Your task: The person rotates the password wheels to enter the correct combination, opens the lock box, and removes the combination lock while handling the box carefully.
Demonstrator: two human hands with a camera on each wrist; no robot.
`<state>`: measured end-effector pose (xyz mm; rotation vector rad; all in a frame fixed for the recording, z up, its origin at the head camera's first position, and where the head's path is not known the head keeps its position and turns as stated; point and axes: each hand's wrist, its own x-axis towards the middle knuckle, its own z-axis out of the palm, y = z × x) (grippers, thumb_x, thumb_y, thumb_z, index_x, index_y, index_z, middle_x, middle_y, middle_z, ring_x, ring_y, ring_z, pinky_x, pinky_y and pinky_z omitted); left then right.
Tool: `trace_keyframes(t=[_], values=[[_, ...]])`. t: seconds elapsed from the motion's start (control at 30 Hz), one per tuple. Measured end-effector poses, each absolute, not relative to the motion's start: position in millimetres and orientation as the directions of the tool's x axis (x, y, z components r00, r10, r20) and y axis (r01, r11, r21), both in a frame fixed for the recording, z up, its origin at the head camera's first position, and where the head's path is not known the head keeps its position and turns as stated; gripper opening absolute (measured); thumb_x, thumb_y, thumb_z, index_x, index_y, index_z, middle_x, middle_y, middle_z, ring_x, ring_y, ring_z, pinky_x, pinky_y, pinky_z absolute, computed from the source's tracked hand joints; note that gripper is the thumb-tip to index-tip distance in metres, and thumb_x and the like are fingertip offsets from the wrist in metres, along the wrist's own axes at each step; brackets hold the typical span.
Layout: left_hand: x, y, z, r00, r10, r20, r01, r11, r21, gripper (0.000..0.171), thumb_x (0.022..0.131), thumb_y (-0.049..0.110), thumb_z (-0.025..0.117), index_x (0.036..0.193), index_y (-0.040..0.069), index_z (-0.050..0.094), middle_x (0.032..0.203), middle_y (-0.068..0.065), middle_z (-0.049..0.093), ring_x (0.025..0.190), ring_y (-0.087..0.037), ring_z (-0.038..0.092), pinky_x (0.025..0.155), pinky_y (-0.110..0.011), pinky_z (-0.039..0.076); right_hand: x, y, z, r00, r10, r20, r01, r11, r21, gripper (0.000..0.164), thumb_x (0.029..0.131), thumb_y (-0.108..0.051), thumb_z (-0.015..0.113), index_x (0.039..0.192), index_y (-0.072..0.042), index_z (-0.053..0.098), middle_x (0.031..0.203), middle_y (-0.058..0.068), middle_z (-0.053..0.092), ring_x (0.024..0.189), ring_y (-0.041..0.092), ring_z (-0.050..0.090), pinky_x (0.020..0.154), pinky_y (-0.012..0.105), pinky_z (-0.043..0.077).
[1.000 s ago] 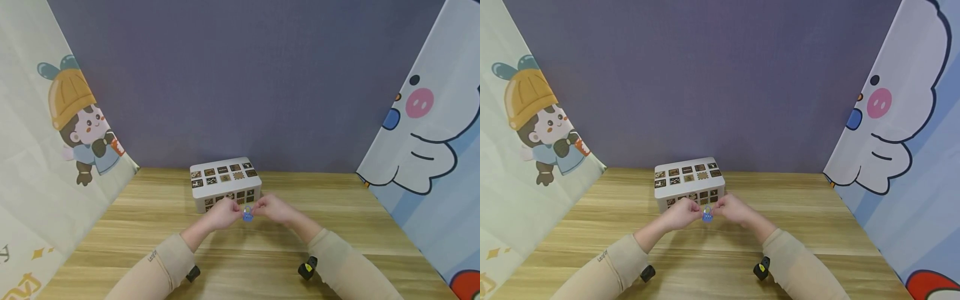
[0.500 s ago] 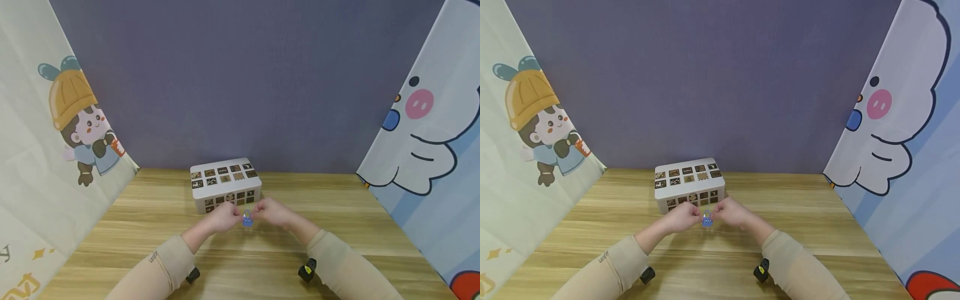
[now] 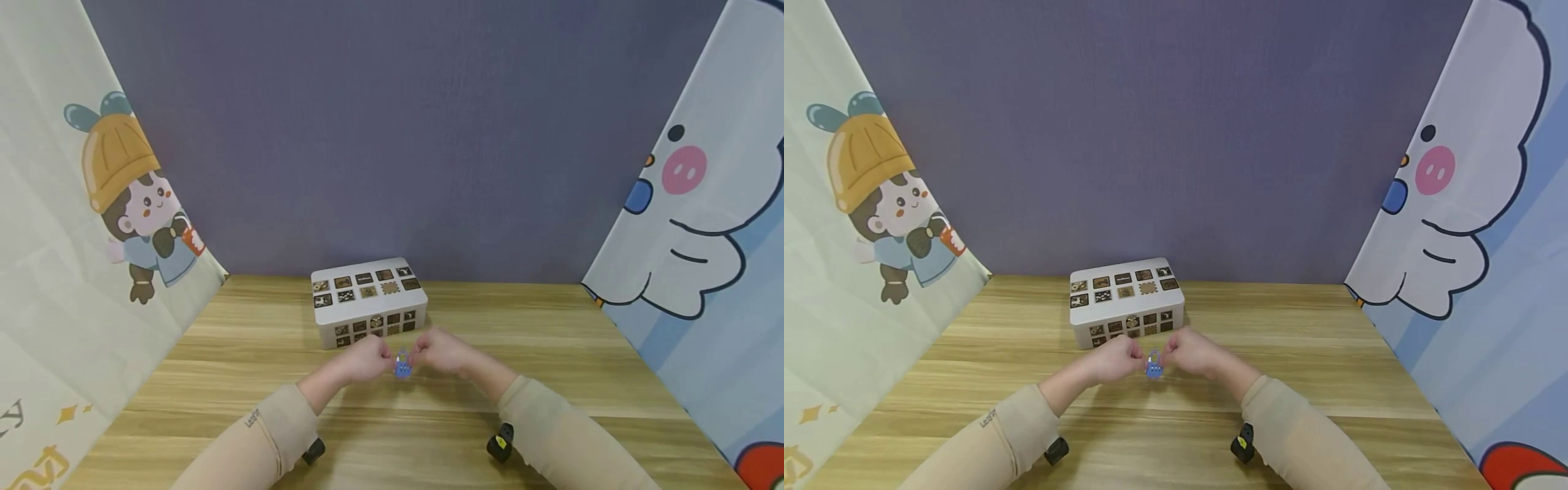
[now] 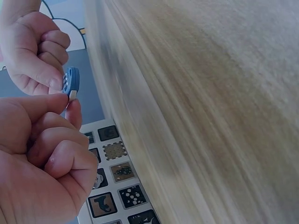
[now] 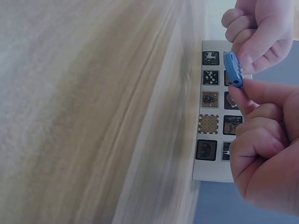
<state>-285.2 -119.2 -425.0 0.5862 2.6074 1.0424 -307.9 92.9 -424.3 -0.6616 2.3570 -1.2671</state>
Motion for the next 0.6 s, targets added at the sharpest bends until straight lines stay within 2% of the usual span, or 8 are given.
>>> trace_keyframes(t=[0.2, 0.6], values=[[-284, -119, -427, -0.878, 0.465, -0.116, 0.263, 0.671, 0.694, 0.047, 0.096, 0.012, 0.066, 0.055, 0.018, 0.042, 0.050, 0.010, 0.035, 0.044, -0.005, 0.030, 0.040, -0.019, 0.024, -308, 92, -432, -0.809, -0.577, -0.112, -0.241, 0.500, -0.832, 0.018, 0.090, -0.006, 0.071, 0.081, 0.010, 0.068, 0.061, -0.005, 0.047, 0.051, 0.008, 0.035, 0.046, 0.023, 0.028], [-278, -117, -429, -0.865, 0.478, -0.149, 0.231, 0.644, 0.729, 0.048, 0.096, 0.009, 0.066, 0.055, 0.017, 0.043, 0.049, 0.010, 0.036, 0.043, -0.005, 0.030, 0.039, -0.019, 0.025, -304, 90, -437, -0.805, -0.572, -0.156, -0.217, 0.529, -0.821, 0.017, 0.086, -0.008, 0.074, 0.075, 0.003, 0.068, 0.058, -0.006, 0.046, 0.049, 0.007, 0.035, 0.044, 0.021, 0.028]])
